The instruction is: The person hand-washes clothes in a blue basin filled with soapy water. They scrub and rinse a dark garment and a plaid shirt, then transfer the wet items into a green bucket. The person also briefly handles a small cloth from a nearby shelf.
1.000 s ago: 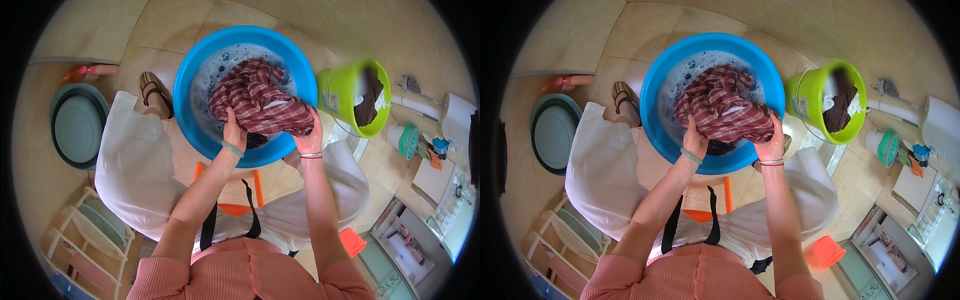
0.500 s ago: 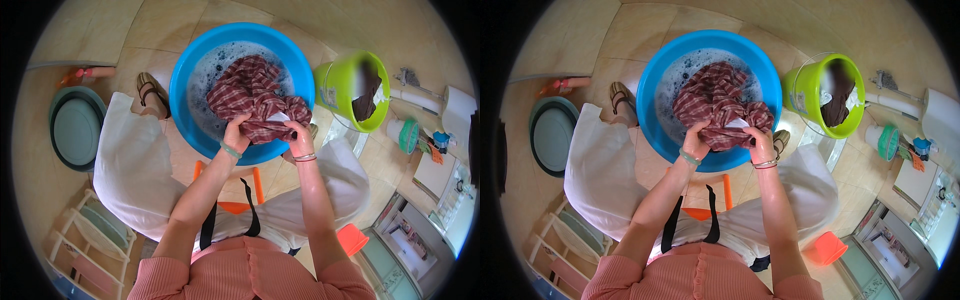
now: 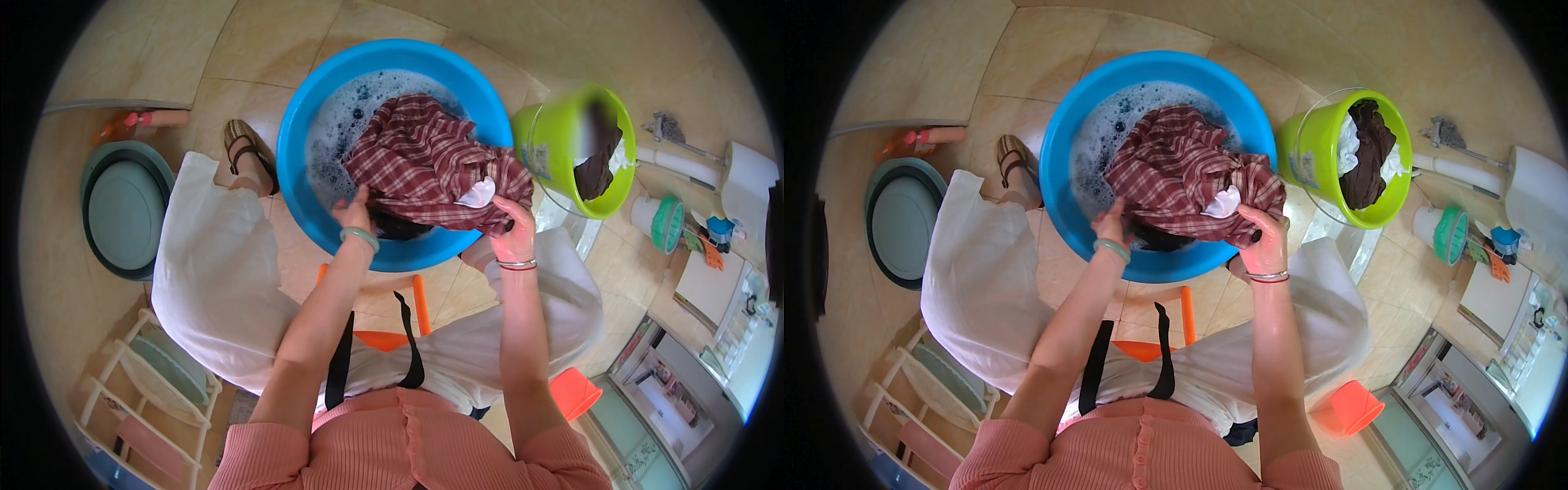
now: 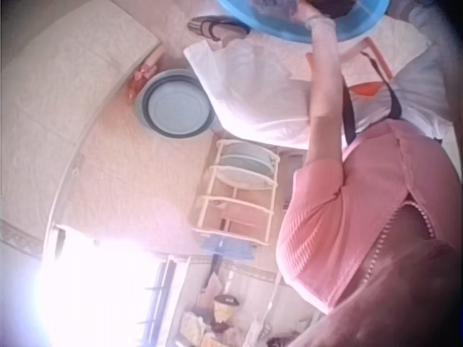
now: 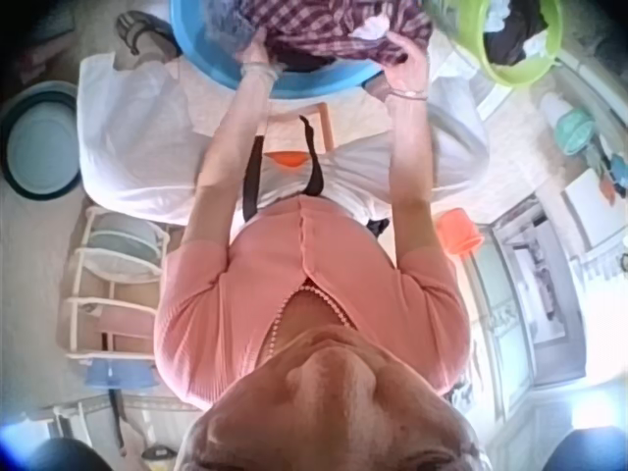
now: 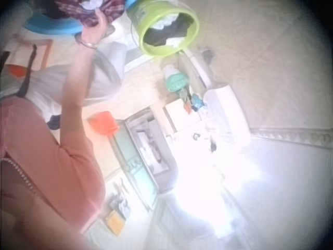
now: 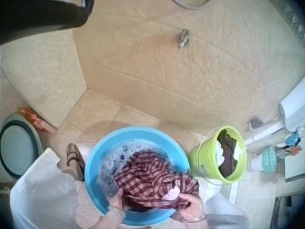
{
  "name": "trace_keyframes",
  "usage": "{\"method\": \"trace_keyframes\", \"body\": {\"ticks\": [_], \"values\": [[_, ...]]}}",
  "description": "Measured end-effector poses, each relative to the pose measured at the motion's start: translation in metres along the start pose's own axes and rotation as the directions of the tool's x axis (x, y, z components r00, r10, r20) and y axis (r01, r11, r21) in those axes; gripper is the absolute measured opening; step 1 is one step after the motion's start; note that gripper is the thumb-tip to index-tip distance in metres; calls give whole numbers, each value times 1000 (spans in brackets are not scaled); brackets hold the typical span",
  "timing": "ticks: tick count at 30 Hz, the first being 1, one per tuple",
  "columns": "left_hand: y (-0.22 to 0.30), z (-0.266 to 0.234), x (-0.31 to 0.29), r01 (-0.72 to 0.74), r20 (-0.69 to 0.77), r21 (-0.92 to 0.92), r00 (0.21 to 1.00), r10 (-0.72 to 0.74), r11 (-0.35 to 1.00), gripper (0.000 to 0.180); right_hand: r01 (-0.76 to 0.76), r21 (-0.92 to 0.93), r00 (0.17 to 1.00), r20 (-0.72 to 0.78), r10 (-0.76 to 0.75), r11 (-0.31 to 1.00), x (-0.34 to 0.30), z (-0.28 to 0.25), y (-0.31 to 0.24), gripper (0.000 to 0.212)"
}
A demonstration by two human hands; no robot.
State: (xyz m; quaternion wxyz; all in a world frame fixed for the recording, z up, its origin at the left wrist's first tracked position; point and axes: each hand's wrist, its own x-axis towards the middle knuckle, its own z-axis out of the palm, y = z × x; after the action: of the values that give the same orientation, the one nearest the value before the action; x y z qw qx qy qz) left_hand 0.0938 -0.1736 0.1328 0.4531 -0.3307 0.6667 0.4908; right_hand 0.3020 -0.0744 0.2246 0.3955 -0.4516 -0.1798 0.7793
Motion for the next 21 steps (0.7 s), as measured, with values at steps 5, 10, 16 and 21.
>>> {"method": "trace_keyframes", "body": {"ticks": [5,10,16,21], "values": [[41,32,-28,-540,528,32,723,445,841,77,46,-341,995,101,-11,939,-28,47,-39,41],[87,96,-38,-277,850,264,519,-88,924,100,21,-398,941,319,117,917,-50,76,-66,36],[131,86,-40,-231,848,298,510,-146,926,41,38,-952,992,0,-126,304,-25,57,-123,32],[170,72,-70,-635,786,526,617,-38,566,39,315,-874,896,144,-421,371,-11,35,-116,27]]}}
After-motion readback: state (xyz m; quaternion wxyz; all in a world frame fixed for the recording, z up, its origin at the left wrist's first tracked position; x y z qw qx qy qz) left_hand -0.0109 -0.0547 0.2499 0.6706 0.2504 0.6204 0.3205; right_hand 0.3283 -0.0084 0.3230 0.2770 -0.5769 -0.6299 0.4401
